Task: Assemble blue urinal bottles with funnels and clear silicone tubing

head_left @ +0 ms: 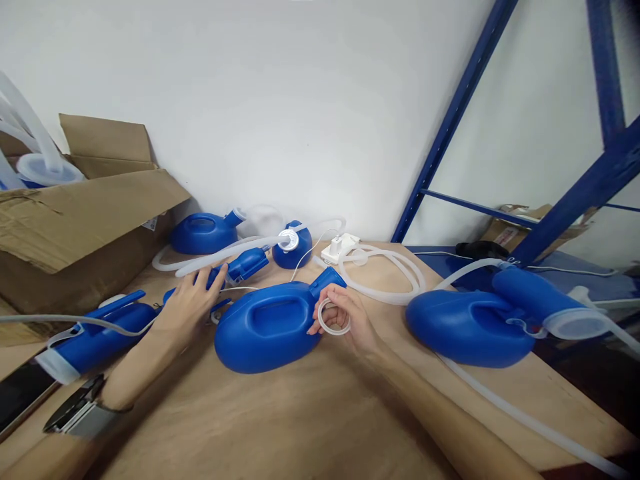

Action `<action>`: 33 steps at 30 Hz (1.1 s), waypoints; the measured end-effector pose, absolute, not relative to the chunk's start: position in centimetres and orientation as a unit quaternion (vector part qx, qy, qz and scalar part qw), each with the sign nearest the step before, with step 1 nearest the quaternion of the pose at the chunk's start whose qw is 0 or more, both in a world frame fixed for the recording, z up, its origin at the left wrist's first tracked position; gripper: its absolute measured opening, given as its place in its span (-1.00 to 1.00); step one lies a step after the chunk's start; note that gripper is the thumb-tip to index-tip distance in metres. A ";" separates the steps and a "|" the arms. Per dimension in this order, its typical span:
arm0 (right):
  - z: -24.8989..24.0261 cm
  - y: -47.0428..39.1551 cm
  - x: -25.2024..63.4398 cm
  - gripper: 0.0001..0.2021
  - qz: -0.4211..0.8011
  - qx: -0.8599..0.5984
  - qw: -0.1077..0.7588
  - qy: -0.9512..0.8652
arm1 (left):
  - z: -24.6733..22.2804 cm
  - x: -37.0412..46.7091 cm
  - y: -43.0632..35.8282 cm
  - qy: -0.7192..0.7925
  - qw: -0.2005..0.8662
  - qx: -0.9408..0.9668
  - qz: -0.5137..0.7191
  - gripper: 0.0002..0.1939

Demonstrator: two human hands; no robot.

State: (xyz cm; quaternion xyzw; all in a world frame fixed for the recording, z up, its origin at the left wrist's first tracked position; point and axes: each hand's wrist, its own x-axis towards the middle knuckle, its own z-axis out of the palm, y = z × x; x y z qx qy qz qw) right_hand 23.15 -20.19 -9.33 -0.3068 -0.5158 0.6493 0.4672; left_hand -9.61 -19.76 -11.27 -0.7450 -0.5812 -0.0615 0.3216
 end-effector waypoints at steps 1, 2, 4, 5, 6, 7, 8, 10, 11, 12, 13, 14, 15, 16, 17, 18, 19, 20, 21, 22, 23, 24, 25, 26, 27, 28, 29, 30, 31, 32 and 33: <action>-9.3 -20.2 23.1 -0.62 0.656 -0.301 0.466 -0.511 | -10.9 -9.3 -20.1 -0.574 0.325 -0.747 -0.078 -0.32; -9.3 -20.3 23.1 -0.60 0.662 -0.296 0.465 -0.508 | -10.5 -8.9 -20.6 -0.566 0.329 -0.749 -0.100 -0.31; -9.3 -20.4 23.1 -0.56 0.668 -0.286 0.463 -0.508 | -9.7 -8.0 -21.4 -0.536 0.341 -0.755 -0.161 -0.26; -9.3 -20.5 23.1 -0.55 0.667 -0.281 0.464 -0.510 | -9.4 -7.5 -21.7 -0.515 0.348 -0.758 -0.198 -0.22; -9.3 -20.5 23.1 -0.54 0.666 -0.278 0.465 -0.513 | -9.1 -7.0 -22.0 -0.492 0.353 -0.759 -0.240 -0.17; -9.2 -20.5 23.1 -0.53 0.662 -0.277 0.466 -0.517 | -8.9 -6.6 -22.3 -0.471 0.355 -0.756 -0.284 -0.13; -9.2 -20.6 23.1 -0.53 0.658 -0.279 0.467 -0.521 | -8.8 -6.2 -22.5 -0.454 0.354 -0.749 -0.329 -0.11; -9.0 -20.8 23.1 -0.52 0.646 -0.288 0.465 -0.531 | -8.7 -5.5 -22.9 -0.438 0.338 -0.725 -0.409 -0.09; -8.9 -20.9 23.0 -0.52 0.640 -0.294 0.463 -0.538 | -8.6 -5.2 -23.0 -0.437 0.327 -0.716 -0.435 -0.09; -8.8 -21.0 23.0 -0.53 0.635 -0.300 0.459 -0.545 | -8.6 -5.1 -23.1 -0.437 0.313 -0.715 -0.447 -0.10; -8.7 -21.2 22.9 -0.54 0.630 -0.304 0.453 -0.552 | -8.6 -4.9 -23.1 -0.438 0.300 -0.719 -0.448 -0.12; -8.7 -21.4 22.9 -0.57 0.627 -0.307 0.446 -0.560 | -8.6 -4.9 -23.2 -0.438 0.289 -0.728 -0.442 -0.14; -8.7 -21.6 22.8 -0.60 0.626 -0.308 0.437 -0.567 | -8.6 -4.9 -23.2 -0.438 0.281 -0.738 -0.430 -0.16; -8.7 -21.8 22.7 -0.62 0.627 -0.309 0.428 -0.573 | -8.6 -5.0 -23.2 -0.439 0.276 -0.746 -0.419 -0.17; -8.7 -22.0 22.6 -0.65 0.629 -0.309 0.419 -0.577 | -8.6 -5.1 -23.1 -0.439 0.274 -0.751 -0.410 -0.17; -8.8 -22.2 22.5 -0.66 0.632 -0.309 0.411 -0.580 | -8.6 -5.3 -23.1 -0.438 0.274 -0.754 -0.405 -0.17; -8.8 -22.3 22.4 -0.67 0.635 -0.309 0.404 -0.582 | -8.7 -5.4 -23.0 -0.437 0.278 -0.755 -0.403 -0.17; -8.9 -22.3 22.4 -0.68 0.636 -0.310 0.399 -0.583 | -8.6 -5.5 -22.9 -0.436 0.281 -0.754 -0.404 -0.17; -9.0 -22.4 22.3 -0.68 0.636 -0.311 0.397 -0.583 | -8.6 -5.6 -22.8 -0.436 0.282 -0.752 -0.407 -0.19; -9.1 -22.4 22.3 -0.68 0.636 -0.311 0.397 -0.583 | -8.6 -5.7 -22.8 -0.436 0.281 -0.749 -0.412 -0.20; -9.1 -22.4 22.3 -0.69 0.637 -0.310 0.398 -0.583 | -8.6 -5.7 -22.7 -0.437 0.278 -0.746 -0.418 -0.23; -9.2 -22.4 22.3 -0.69 0.637 -0.309 0.399 -0.582 | -8.6 -5.7 -22.8 -0.437 0.273 -0.744 -0.426 -0.25; -9.2 -22.4 22.3 -0.69 0.638 -0.307 0.401 -0.582 | -8.5 -5.7 -22.8 -0.436 0.266 -0.741 -0.435 -0.26; -9.2 -22.3 22.3 -0.69 0.639 -0.306 0.401 -0.581 | -8.5 -5.7 -22.9 -0.433 0.258 -0.741 -0.443 -0.27; -9.2 -22.4 22.3 -0.69 0.639 -0.306 0.400 -0.581 | -8.5 -5.6 -23.0 -0.431 0.249 -0.741 -0.451 -0.28; -9.2 -22.4 22.3 -0.69 0.639 -0.307 0.398 -0.582 | -8.5 -5.5 -23.1 -0.431 0.239 -0.741 -0.457 -0.29; -9.2 -22.4 22.3 -0.69 0.638 -0.308 0.397 -0.583 | -8.5 -5.5 -23.2 -0.434 0.231 -0.739 -0.461 -0.30; -9.2 -22.4 22.3 -0.69 0.637 -0.310 0.395 -0.584 | -8.6 -5.4 -23.2 -0.438 0.227 -0.735 -0.466 -0.31; -9.2 -22.4 22.3 -0.69 0.637 -0.311 0.394 -0.585 | -8.7 -5.4 -23.2 -0.441 0.227 -0.729 -0.471 -0.32; -9.2 -22.4 22.3 -0.69 0.636 -0.312 0.394 -0.586 | -8.8 -5.3 -23.1 -0.443 0.233 -0.722 -0.478 -0.32; -9.3 -22.3 22.3 -0.68 0.635 -0.313 0.395 -0.586 | -9.0 -5.3 -23.0 -0.441 0.240 -0.716 -0.485 -0.33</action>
